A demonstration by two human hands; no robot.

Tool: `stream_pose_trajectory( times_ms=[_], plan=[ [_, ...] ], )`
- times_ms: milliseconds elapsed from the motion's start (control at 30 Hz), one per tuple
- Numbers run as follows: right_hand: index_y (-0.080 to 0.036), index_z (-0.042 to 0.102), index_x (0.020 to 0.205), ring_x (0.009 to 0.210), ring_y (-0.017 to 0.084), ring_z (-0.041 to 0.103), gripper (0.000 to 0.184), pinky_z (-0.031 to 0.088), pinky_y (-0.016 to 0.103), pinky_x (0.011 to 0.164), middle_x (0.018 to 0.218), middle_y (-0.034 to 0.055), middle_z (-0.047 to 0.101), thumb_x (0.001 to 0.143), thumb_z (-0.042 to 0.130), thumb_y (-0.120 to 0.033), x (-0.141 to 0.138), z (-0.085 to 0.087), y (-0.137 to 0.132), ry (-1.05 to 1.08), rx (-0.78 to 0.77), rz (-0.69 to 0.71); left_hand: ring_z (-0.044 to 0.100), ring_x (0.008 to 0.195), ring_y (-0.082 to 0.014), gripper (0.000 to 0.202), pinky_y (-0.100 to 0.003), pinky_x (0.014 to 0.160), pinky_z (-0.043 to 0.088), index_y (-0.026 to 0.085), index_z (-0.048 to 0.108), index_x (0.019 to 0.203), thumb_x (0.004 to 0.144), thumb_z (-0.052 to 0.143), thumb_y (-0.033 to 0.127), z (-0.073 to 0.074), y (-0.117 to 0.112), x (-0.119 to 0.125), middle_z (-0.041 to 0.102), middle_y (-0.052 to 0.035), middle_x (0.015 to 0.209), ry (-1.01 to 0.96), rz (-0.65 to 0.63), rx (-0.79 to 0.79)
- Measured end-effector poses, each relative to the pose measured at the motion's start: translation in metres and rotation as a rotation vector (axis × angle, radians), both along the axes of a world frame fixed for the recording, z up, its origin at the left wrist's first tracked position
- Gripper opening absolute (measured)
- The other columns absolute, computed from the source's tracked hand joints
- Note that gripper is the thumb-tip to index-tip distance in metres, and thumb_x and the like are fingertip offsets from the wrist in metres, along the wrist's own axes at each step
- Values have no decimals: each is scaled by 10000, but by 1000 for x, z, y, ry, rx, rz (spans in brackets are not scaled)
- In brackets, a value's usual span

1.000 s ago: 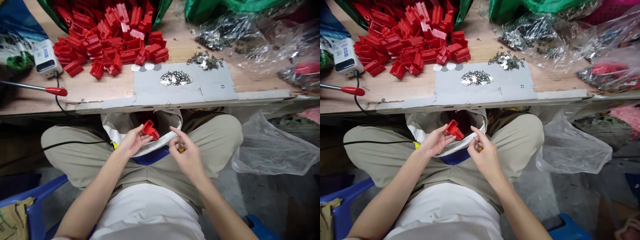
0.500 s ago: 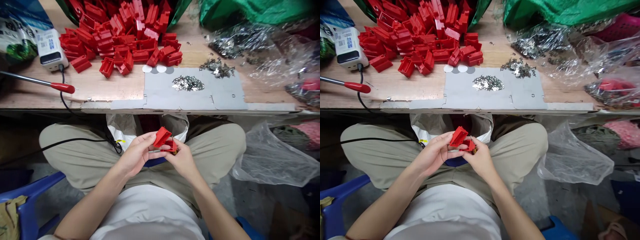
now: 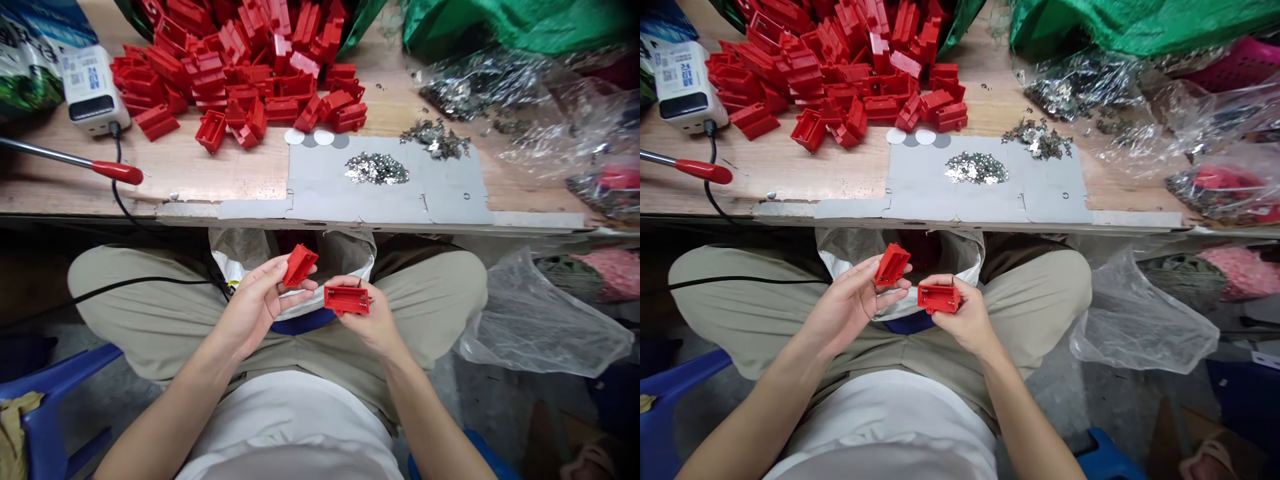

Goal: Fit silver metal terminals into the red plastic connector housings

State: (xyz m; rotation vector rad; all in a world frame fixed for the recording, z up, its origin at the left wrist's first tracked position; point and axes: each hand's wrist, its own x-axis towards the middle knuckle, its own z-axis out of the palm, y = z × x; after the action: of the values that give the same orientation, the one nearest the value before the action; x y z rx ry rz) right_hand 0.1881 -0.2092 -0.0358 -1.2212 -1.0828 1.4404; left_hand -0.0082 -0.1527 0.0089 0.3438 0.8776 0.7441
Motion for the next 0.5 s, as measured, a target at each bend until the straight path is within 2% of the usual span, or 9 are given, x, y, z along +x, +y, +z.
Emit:
stream_pose_trajectory(
  times_ms=[200,300,400,500],
  plan=[
    [-242,673,1069,889,112,665,450,521,172,778,1019,-23,704,693,588,-10,-4,11,-2,-254,130,-5,672,1022,-211,209,-355,866,600,182,686,1075,933,561,271,-18,-6,9,687,-84,1125,14,0,-83],
    [-228,663,1127,903,125,662,445,520,193,788,1057,0,700,738,597,-23,-11,7,-7,-500,207,-15,669,910,-170,192,-321,766,611,215,663,1047,907,598,328,-30,-15,20,665,-43,1064,3,-24,-213],
    [-217,613,1263,834,124,648,529,518,211,725,1038,19,692,775,548,-22,-21,0,-14,-680,275,-5,654,785,-132,239,-242,646,584,210,642,1028,871,640,391,-38,-23,29,657,-34,964,33,-47,-308],
    [-230,579,1320,715,97,606,540,489,192,613,955,6,678,818,537,-36,-25,-2,-20,-703,285,-17,656,771,-133,207,-220,596,560,216,610,995,835,668,332,-42,-21,32,648,-19,915,112,-42,-279]
  ],
)
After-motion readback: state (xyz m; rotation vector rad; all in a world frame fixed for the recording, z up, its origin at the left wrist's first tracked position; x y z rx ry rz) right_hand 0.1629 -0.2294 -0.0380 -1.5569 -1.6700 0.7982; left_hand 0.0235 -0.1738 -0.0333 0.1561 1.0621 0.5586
